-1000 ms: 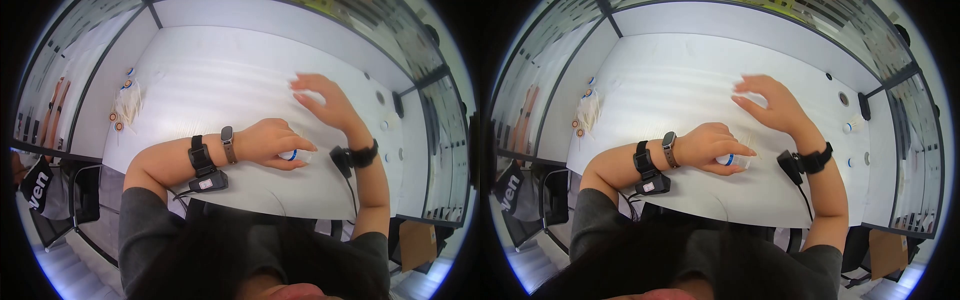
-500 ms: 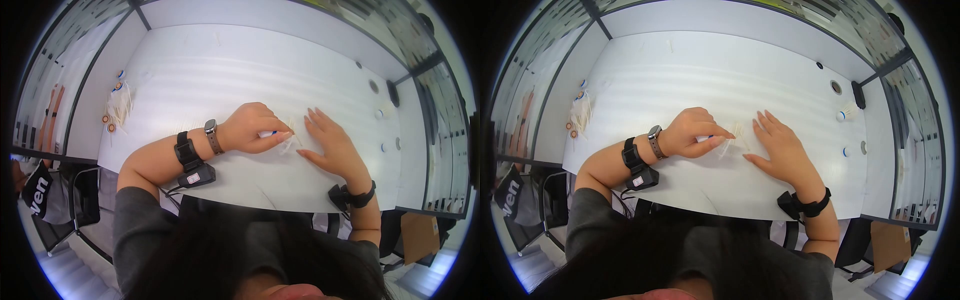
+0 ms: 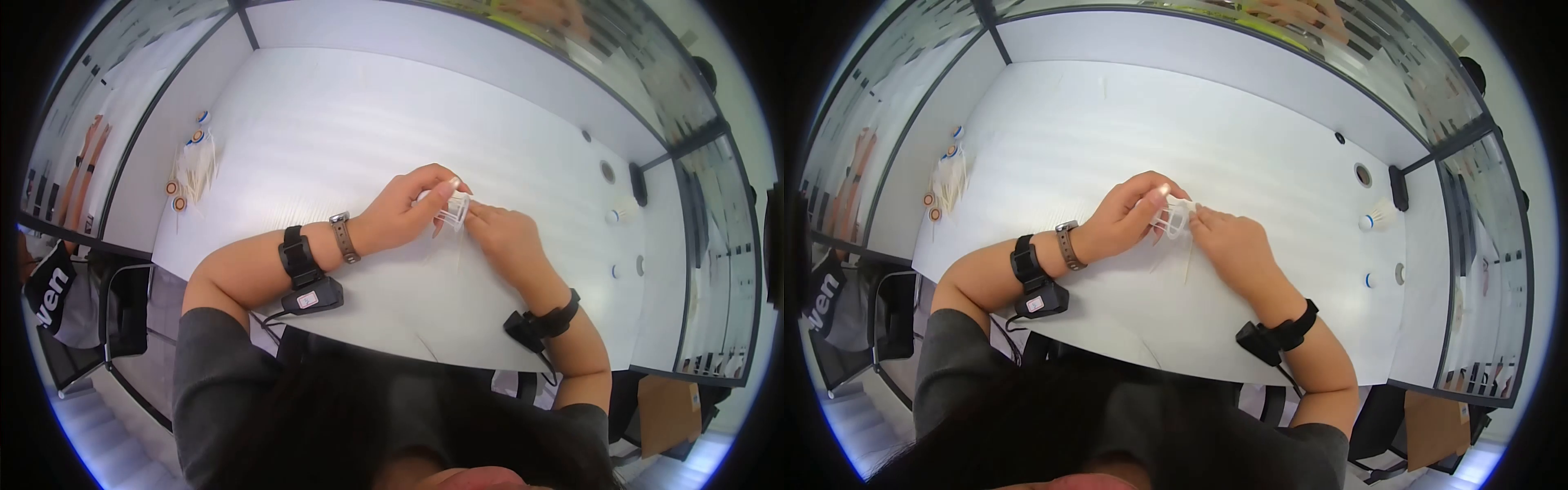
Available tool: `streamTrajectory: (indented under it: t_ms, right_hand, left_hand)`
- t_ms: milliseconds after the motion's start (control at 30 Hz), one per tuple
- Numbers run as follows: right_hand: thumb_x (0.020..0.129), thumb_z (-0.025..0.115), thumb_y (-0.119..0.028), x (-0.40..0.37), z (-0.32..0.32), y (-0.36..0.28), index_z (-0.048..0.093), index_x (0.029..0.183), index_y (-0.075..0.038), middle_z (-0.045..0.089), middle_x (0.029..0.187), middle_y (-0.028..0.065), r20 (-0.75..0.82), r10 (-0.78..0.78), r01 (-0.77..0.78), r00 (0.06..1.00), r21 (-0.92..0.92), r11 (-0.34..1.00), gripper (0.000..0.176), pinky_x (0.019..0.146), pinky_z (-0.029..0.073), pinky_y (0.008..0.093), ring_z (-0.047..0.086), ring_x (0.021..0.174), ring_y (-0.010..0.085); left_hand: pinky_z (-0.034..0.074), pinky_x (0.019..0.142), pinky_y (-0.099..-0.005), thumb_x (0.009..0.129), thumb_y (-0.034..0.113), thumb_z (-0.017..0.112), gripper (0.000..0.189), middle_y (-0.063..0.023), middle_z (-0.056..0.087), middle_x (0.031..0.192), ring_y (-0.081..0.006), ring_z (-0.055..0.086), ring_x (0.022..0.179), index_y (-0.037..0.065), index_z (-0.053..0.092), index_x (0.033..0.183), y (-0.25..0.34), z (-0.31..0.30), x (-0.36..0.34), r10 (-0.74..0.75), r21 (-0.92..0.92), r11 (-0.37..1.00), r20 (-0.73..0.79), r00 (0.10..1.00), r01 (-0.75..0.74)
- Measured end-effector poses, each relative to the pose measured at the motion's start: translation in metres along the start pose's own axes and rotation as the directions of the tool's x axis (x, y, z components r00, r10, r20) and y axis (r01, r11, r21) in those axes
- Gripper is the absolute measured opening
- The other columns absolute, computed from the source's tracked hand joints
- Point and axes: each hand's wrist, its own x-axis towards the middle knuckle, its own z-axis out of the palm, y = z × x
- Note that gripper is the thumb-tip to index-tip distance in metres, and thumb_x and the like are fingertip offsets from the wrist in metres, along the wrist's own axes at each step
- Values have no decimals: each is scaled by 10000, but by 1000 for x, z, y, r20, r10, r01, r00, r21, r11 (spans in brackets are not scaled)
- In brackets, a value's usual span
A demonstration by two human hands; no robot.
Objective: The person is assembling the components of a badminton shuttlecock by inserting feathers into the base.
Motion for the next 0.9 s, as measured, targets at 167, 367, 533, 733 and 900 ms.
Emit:
streamTrajectory:
  t_ms: [167, 367, 533, 733, 900]
  right_hand:
    - [820, 599, -63, 1, 7, 2, 647, 1065, -32, 690, 1148, 126, -79, -20, 21, 997, 16, 1000, 252, 684, 569, 344, 700, 935, 254]
    - [830, 608, -59, 0, 8, 4, 668, 1075, -34, 698, 1088, 102, -215, -66, 107, 974, 182, 978, 253, 743, 567, 346, 694, 938, 257]
    - [743, 672, 61, 7, 7, -3, 703, 1041, -33, 708, 1041, 86, -326, -30, 133, 945, 300, 944, 314, 757, 556, 352, 690, 916, 263]
    - [789, 767, -297, 10, -5, -2, 616, 1257, -56, 590, 1306, 147, -122, -77, 121, 989, 408, 905, 547, 1022, 449, 455, 548, 1240, 307]
    - [779, 777, -375, 11, -10, -4, 575, 1327, -90, 497, 1431, 160, 26, -203, 171, 979, 438, 883, 650, 1129, 344, 504, 445, 1356, 327]
  left_hand:
    - [402, 478, -200, 1083, 441, 241, 608, -10, 605, 630, -48, 508, 527, 13, 662, 1181, 2, -9, 9, -190, -20, 982, -59, 980, 189]
    - [432, 531, -214, 1083, 435, 254, 601, -11, 609, 644, -69, 486, 527, 11, 653, 1231, 6, -15, 16, -314, 40, 947, -98, 944, 319]
    - [430, 562, -210, 1088, 348, 281, 478, -18, 609, 827, -80, 499, 575, 28, 584, 1274, -3, -15, 15, -242, -58, 970, -116, 963, 237]
    - [437, 640, -226, 1077, 243, 282, 357, -15, 576, 975, -81, 524, 669, 79, 462, 1339, -8, -19, 10, -238, -139, 965, -125, 963, 220]
    - [440, 685, -244, 1070, 219, 278, 358, -16, 566, 1013, -83, 532, 713, 92, 422, 1372, -6, -19, 10, -258, -193, 953, -113, 959, 234]
